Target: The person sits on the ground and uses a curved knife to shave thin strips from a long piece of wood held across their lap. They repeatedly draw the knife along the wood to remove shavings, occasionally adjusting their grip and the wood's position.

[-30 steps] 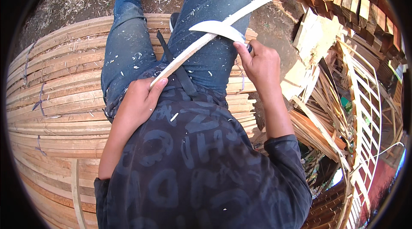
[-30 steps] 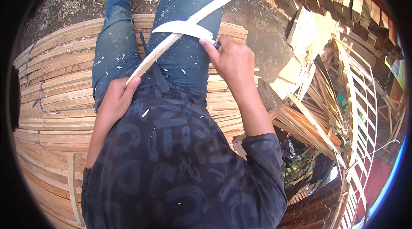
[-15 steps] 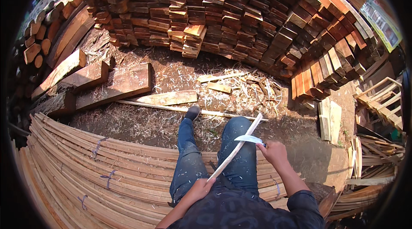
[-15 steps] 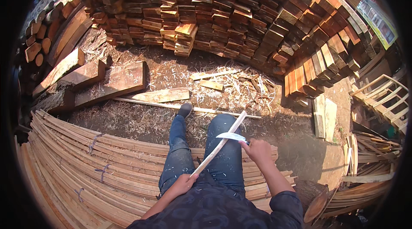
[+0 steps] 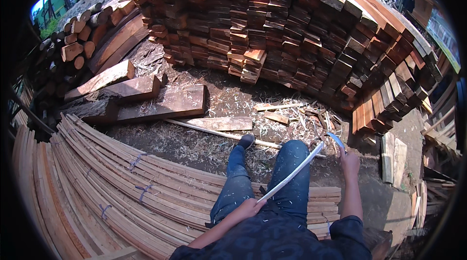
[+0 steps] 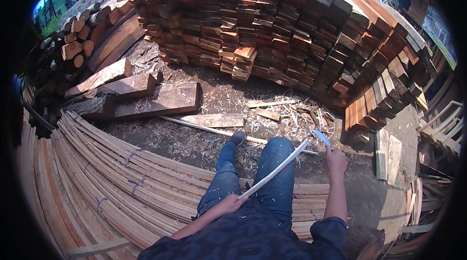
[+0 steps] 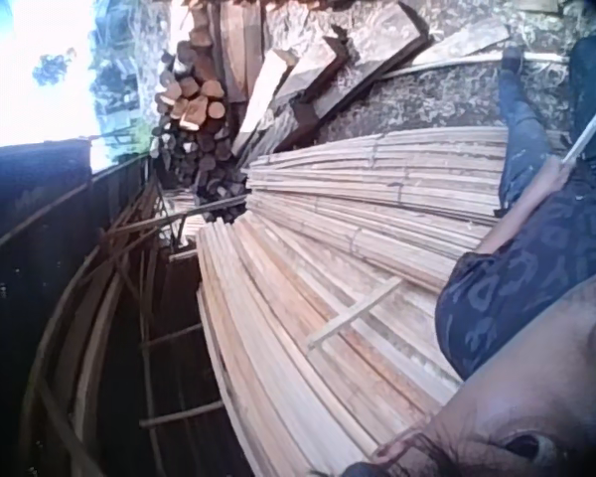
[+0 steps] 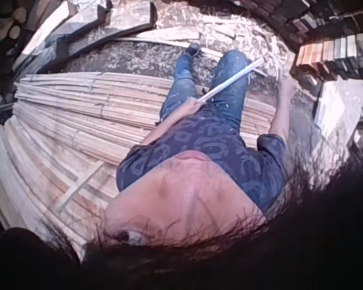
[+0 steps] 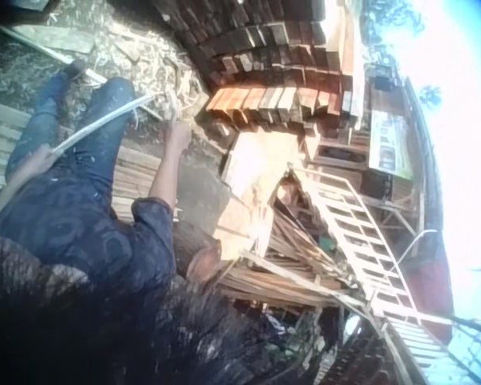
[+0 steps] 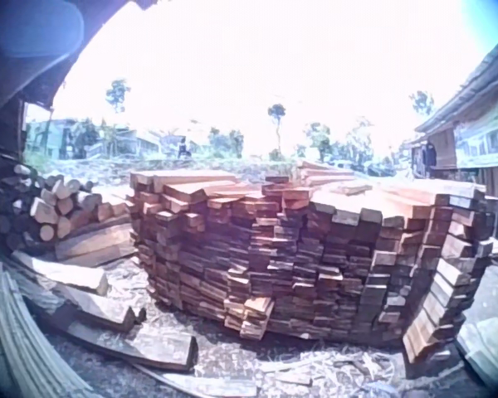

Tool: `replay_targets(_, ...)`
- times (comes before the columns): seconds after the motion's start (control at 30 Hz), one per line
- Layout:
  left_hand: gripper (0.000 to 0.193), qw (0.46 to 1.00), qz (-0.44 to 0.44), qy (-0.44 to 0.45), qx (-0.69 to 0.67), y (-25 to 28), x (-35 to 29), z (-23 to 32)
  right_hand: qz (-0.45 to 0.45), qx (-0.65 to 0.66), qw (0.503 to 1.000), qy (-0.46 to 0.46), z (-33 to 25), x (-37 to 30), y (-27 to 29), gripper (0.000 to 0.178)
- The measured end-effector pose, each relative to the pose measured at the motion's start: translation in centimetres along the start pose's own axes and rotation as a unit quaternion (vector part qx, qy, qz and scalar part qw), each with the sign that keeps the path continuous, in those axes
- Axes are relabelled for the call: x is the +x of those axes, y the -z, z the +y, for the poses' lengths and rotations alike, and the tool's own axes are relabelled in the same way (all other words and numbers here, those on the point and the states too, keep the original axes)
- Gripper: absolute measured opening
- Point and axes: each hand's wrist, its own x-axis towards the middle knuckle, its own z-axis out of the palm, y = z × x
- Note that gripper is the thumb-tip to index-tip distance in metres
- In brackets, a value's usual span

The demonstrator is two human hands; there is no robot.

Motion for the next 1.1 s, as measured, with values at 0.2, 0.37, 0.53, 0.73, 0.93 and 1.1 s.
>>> replay_targets(0.2,0.056,1.000,-0.009,-0.022,-0.015,-0.2,0.6,-1.3,-0.108,-0.008,0.973,0.202,-4.3,-10.3,-2.0,0.059)
replay_targets(0.37,0.057,0.999,-0.019,-0.037,-0.028,0.1,-0.4,-0.6,-0.002,-0.062,0.993,0.099,-2.8,-5.1,-2.0,0.067)
replay_targets(0.53,0.055,0.994,0.054,-0.044,-0.086,1.4,-2.6,-0.2,0.061,-0.022,0.996,-0.064,0.2,-1.9,4.5,0.067)
replay_targets(0.73,0.052,0.992,-0.008,-0.090,-0.086,2.0,-0.3,0.4,0.009,-0.035,0.999,-0.020,-2.7,-10.1,2.6,0.053)
replay_targets(0.93,0.045,0.986,-0.127,-0.099,-0.030,3.8,1.9,1.7,0.027,-0.033,0.999,0.021,-4.8,-13.2,1.0,0.022)
replay_targets(1.1,0.049,0.982,-0.114,-0.092,-0.122,3.3,3.3,-0.9,-0.021,-0.115,0.990,0.074,-7.2,-12.6,0.1,0.021)
